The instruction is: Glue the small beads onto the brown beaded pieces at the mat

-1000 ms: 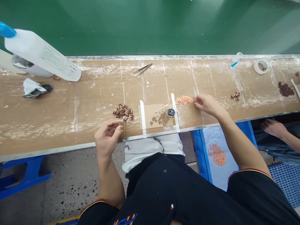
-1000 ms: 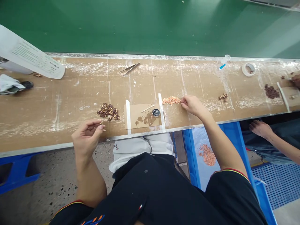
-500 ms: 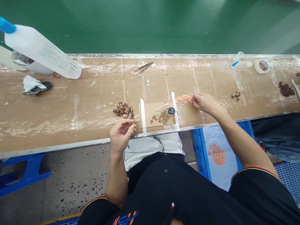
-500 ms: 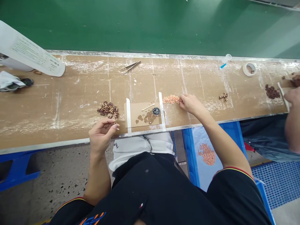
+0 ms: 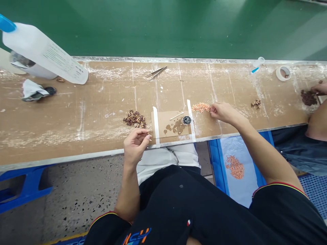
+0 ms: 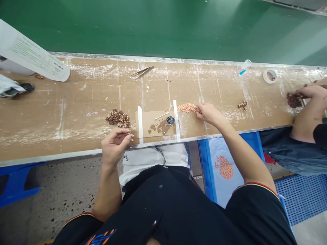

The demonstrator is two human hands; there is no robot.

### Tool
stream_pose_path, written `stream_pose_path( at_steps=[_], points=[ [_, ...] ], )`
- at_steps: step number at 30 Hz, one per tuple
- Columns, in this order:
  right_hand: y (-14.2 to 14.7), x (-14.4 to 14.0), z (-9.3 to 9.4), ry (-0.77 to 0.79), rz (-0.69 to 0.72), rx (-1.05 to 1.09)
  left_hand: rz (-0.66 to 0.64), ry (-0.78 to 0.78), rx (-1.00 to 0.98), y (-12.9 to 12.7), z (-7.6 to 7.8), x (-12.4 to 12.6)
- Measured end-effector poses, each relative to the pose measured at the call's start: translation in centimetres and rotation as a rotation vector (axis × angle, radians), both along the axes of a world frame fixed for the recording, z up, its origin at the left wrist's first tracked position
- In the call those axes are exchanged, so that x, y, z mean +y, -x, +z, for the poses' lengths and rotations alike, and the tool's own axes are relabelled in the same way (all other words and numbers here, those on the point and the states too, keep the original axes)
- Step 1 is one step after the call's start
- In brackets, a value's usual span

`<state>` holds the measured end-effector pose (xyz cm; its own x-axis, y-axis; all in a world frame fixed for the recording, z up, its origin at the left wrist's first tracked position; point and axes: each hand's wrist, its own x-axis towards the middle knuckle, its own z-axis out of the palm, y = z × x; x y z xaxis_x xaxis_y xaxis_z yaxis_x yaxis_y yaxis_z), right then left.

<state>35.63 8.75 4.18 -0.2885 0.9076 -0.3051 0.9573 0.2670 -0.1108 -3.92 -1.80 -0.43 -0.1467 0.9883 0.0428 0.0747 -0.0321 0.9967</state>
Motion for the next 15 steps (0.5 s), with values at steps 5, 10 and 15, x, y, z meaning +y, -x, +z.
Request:
stream_pose_path(
  at_steps=[5,10,15],
  points=[
    [-0.5,-0.7,-0.4,-0.007,-0.041,0.068,0.004,-0.011,0.000,0.0,0.3,-0.1],
    [-0.7,-1.5,-0.7,-0.031,-0.088,0.129,-0.016,0.012,0.000,-0.2,0.3,0.0],
    [0.4,-2.2,0.4,-0.004,-0.090,0.247,-0.037,0.050,-0.037,-0.7,0.3,0.2]
  ],
)
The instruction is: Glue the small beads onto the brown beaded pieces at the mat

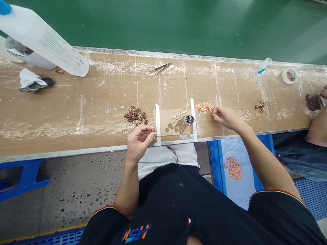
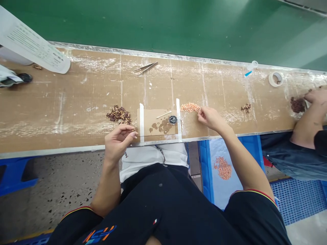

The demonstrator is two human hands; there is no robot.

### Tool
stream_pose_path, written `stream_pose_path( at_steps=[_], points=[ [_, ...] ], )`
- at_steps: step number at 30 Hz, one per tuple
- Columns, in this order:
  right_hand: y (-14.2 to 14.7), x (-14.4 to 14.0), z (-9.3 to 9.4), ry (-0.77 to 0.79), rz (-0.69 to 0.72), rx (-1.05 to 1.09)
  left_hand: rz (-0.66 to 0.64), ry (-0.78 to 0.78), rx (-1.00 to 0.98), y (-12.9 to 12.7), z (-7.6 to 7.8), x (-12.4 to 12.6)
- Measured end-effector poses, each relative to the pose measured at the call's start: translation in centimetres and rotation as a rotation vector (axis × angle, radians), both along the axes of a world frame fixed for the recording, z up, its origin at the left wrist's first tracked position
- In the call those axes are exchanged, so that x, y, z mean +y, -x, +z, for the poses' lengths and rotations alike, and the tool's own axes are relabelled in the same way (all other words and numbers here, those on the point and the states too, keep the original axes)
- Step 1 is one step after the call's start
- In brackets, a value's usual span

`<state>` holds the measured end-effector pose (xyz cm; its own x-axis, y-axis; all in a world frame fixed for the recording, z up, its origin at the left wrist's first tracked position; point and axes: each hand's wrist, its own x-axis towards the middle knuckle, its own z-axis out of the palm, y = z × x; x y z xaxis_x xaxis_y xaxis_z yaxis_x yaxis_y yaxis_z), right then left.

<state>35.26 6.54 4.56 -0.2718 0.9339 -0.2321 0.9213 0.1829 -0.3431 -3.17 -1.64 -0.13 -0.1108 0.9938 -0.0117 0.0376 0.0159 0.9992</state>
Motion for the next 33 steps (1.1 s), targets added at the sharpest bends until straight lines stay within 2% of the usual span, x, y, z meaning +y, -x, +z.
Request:
stream_pose_path(
  at_steps=[7,13,18,33],
  points=[
    [5.0,-2.0,2.0,-0.112,-0.034,0.095,-0.041,0.056,-0.082,-1.1,0.0,-0.3],
    [8.0,-2.1,2.6,-0.111,0.113,0.000,-0.072,0.054,-0.100,-1.2,-0.4,-0.4],
    [8.9,-1.7,2.6,-0.096,0.183,-0.097,-0.058,0.072,-0.111,-0.8,-0.8,-0.5],
    [9.3,-1.7,2.0,-0.095,0.166,-0.212,-0.097,0.031,-0.107,-0.9,-0.8,-0.6]
  ],
)
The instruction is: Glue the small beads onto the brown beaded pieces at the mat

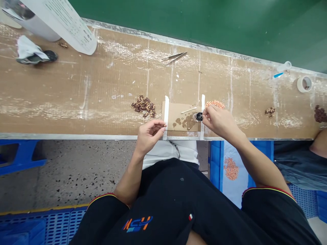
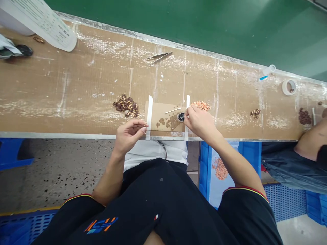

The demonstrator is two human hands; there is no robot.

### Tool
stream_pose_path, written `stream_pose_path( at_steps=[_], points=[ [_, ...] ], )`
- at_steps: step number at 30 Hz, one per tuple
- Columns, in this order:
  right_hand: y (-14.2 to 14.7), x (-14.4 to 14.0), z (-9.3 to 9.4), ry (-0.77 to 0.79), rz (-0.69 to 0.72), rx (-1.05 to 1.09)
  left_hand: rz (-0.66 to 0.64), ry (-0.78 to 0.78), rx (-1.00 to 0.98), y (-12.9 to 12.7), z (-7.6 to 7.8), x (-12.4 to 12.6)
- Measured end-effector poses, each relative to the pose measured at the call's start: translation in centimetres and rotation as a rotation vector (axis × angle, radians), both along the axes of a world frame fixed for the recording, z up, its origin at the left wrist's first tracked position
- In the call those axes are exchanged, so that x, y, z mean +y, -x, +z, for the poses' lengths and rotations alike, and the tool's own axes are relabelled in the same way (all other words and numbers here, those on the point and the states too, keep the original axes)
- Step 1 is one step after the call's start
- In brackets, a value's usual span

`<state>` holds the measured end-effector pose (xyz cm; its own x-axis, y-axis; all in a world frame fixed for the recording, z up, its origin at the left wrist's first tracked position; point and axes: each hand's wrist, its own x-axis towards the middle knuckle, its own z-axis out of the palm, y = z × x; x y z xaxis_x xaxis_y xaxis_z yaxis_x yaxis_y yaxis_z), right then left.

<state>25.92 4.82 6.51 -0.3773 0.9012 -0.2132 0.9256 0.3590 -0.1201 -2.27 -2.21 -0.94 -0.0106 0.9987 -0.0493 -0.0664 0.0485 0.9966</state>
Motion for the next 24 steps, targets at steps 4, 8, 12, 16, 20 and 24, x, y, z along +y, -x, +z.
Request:
stream_pose_path(
  at_steps=[4,8,12,16,20,24],
  points=[
    [0.19,-0.13,-0.05,-0.017,-0.008,-0.019,-0.004,0.005,-0.001,0.00,-0.05,-0.01],
    [0.22,-0.22,-0.17,-0.023,-0.015,-0.015,-0.014,0.010,0.000,0.04,-0.14,-0.05],
    [0.36,-0.19,-0.18,-0.022,-0.029,-0.032,-0.017,0.002,-0.006,0.06,-0.14,-0.05],
    [0.31,-0.19,-0.20,-0.024,-0.024,-0.027,-0.018,0.005,-0.003,0.05,-0.01,-0.04],
    [0.09,-0.25,-0.34,-0.032,-0.025,-0.010,-0.016,0.006,0.005,0.04,0.06,-0.02],
    [0.00,-0.27,-0.47,-0.047,-0.026,0.000,-0.007,-0.001,0.001,0.03,-0.08,0.03]
  ],
)
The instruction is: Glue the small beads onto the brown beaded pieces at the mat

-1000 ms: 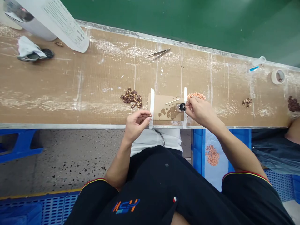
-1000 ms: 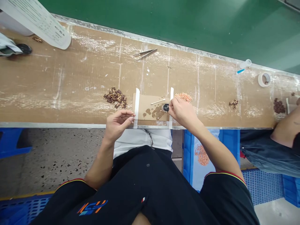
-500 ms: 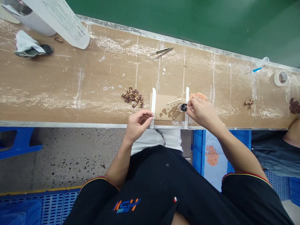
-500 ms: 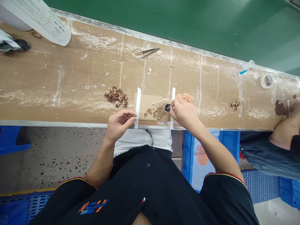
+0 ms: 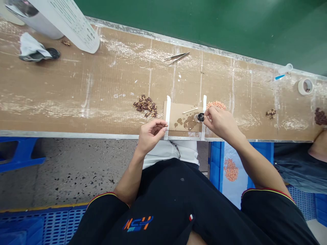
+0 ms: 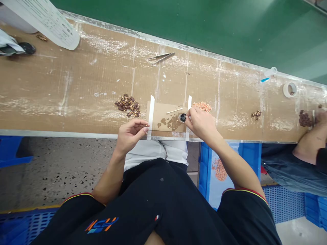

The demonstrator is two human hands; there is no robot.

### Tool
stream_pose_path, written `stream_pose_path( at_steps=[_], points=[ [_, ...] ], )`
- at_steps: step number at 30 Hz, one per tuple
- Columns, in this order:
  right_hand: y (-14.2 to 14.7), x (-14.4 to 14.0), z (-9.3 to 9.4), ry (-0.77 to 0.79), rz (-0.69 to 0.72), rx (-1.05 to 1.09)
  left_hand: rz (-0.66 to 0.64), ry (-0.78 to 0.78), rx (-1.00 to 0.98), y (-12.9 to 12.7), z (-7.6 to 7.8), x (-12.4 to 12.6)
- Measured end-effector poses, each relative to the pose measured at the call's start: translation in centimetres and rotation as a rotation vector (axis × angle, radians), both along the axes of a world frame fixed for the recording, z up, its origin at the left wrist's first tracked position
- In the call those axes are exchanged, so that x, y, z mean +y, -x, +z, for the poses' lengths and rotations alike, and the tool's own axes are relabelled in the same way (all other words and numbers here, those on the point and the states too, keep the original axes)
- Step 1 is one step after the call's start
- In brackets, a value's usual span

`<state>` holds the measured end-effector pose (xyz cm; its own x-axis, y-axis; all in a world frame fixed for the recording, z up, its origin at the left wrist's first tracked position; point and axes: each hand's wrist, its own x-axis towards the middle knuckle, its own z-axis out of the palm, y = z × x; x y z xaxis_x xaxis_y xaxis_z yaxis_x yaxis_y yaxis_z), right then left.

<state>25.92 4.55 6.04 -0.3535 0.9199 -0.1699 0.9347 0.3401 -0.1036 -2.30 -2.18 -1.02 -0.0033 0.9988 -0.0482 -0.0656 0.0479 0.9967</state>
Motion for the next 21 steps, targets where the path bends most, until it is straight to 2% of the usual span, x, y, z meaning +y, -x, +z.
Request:
stream_pose_path(
  at_steps=[14,18,21],
  points=[
    [0.3,0.1,0.6,0.036,-0.042,0.023,0.012,0.029,-0.089,0.2,-0.1,0.0],
    [0.5,-0.6,2.0,-0.011,-0.090,0.180,-0.009,0.063,-0.202,0.0,0.6,-0.2],
    [1.5,-2.1,2.6,-0.110,-0.094,0.395,-0.051,0.088,-0.307,-0.8,1.2,-0.3]
  ],
)
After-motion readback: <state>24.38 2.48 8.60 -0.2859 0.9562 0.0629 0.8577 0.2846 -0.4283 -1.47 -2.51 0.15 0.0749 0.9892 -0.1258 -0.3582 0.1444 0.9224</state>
